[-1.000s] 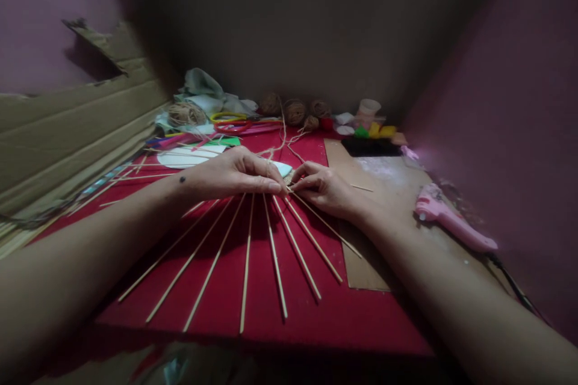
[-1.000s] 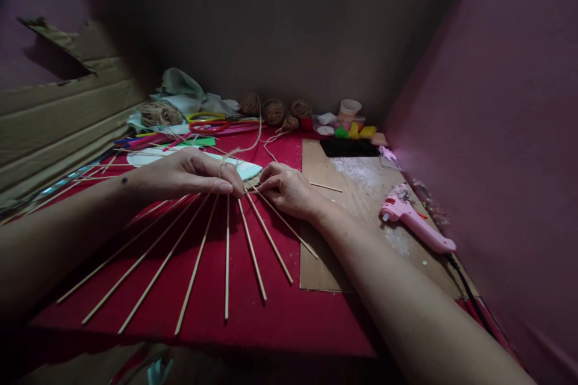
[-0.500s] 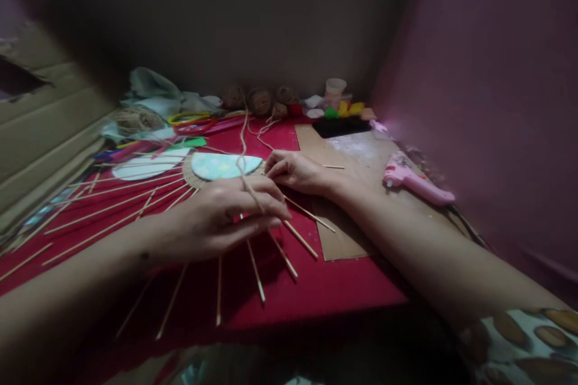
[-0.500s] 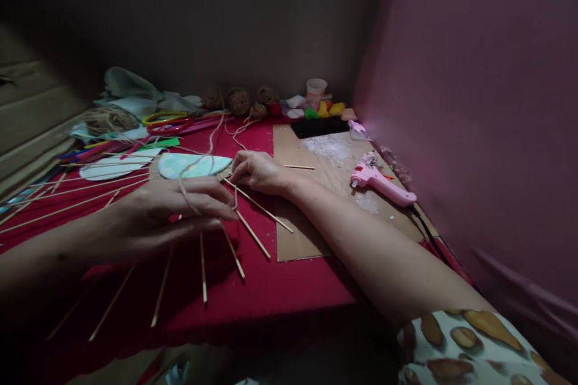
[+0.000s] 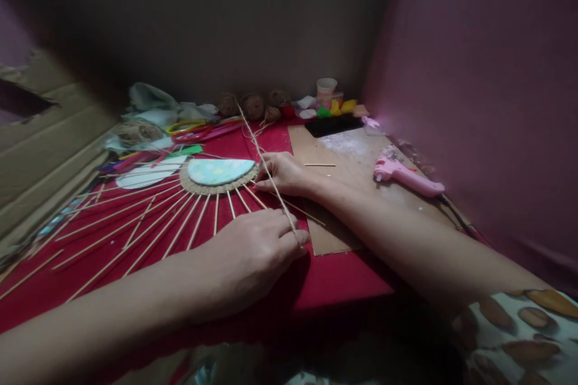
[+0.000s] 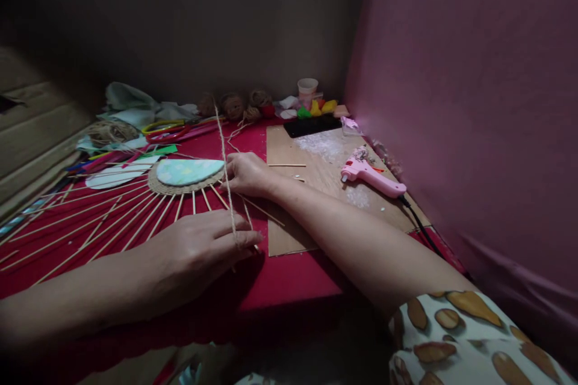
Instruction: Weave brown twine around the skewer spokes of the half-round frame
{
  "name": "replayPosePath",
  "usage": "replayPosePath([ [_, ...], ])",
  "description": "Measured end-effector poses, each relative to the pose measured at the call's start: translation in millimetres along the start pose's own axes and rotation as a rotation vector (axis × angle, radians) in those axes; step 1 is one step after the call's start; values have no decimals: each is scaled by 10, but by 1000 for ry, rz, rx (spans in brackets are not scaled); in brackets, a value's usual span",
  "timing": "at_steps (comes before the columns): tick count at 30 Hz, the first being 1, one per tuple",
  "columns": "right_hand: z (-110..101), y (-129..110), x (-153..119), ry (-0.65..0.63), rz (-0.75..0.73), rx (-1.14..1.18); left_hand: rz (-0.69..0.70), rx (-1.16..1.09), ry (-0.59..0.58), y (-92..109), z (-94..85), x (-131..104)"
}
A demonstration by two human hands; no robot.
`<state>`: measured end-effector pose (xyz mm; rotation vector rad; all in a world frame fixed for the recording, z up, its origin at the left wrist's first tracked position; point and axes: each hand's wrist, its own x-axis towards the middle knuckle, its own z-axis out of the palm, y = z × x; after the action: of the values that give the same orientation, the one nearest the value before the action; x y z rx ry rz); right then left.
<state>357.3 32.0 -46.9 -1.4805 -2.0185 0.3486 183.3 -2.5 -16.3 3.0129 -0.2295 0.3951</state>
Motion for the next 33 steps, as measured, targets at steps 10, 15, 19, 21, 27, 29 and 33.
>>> replayPosePath([
  [10,-65,-89,9,-47,71,-132,78,97,51,122,60,131],
  [15,-116,-201,74,-119,79,-270,14,317,-163,316,136,253],
  [19,-105,-244,139,-135,94,-333,-82,272,-247,422,224,334],
  [21,-118,-271,160,-153,114,-332,-114,221,-239,440,256,392],
  [27,-269,-436,173,-255,225,-303,-140,254,-358,505,304,572],
  [29,-300,-467,181,-275,237,-276,-115,267,-355,520,333,592],
  [33,-291,-445,216,-287,223,-244,-79,263,-293,510,381,571],
])
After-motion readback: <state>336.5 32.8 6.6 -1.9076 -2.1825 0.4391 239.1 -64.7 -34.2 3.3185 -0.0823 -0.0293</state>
